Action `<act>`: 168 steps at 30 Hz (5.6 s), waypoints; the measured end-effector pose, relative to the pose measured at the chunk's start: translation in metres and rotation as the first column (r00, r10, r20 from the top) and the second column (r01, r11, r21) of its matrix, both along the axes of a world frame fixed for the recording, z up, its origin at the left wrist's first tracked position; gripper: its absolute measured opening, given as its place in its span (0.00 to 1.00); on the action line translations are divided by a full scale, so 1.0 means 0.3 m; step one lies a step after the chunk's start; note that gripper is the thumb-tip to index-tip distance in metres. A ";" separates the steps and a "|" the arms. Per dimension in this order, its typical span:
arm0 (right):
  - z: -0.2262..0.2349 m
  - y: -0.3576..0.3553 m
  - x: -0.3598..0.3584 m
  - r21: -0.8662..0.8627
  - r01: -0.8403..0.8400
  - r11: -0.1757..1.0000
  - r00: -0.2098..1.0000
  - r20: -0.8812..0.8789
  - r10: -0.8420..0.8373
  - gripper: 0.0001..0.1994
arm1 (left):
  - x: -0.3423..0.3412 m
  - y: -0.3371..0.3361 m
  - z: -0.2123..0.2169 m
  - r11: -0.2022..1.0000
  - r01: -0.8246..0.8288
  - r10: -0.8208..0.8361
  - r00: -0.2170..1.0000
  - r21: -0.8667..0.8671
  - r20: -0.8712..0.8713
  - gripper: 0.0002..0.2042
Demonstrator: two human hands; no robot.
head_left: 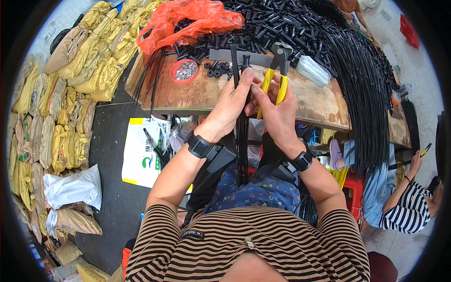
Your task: Assembling plastic components onto umbrella ribs using pliers at a factory workstation.
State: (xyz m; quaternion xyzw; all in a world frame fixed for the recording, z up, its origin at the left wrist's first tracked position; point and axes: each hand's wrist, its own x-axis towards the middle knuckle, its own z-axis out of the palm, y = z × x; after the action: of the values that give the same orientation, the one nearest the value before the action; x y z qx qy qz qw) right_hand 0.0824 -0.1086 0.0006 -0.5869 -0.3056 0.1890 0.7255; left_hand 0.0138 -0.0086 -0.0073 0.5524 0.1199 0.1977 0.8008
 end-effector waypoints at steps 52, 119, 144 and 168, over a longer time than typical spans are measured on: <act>0.270 -0.148 0.193 -0.735 -0.587 0.339 0.682 -0.224 0.696 0.25 | -0.052 0.020 0.001 0.996 -0.073 0.072 0.997 -0.044 -0.016 0.28; -0.243 -0.341 -0.143 -0.621 -0.658 0.426 0.606 -0.101 0.789 0.35 | -0.752 0.336 0.148 0.615 -0.321 0.634 0.745 -0.720 0.209 0.07; 0.203 -0.047 0.108 -0.685 -0.683 0.254 0.520 -0.212 0.827 0.13 | -0.092 0.024 0.269 0.946 -0.111 0.097 0.993 0.306 0.060 0.24; 0.214 0.027 0.224 -0.018 -0.532 0.846 0.844 -0.095 0.528 0.07 | 0.037 0.032 0.205 0.940 -0.331 0.304 0.922 0.078 0.240 0.10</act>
State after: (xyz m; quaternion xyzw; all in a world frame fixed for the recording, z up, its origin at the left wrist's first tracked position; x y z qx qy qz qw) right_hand 0.1497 -0.1005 0.0648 -0.4865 -0.4200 0.4139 0.6446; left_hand 0.0248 0.0009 0.0543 0.5459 0.1047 0.3929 0.7326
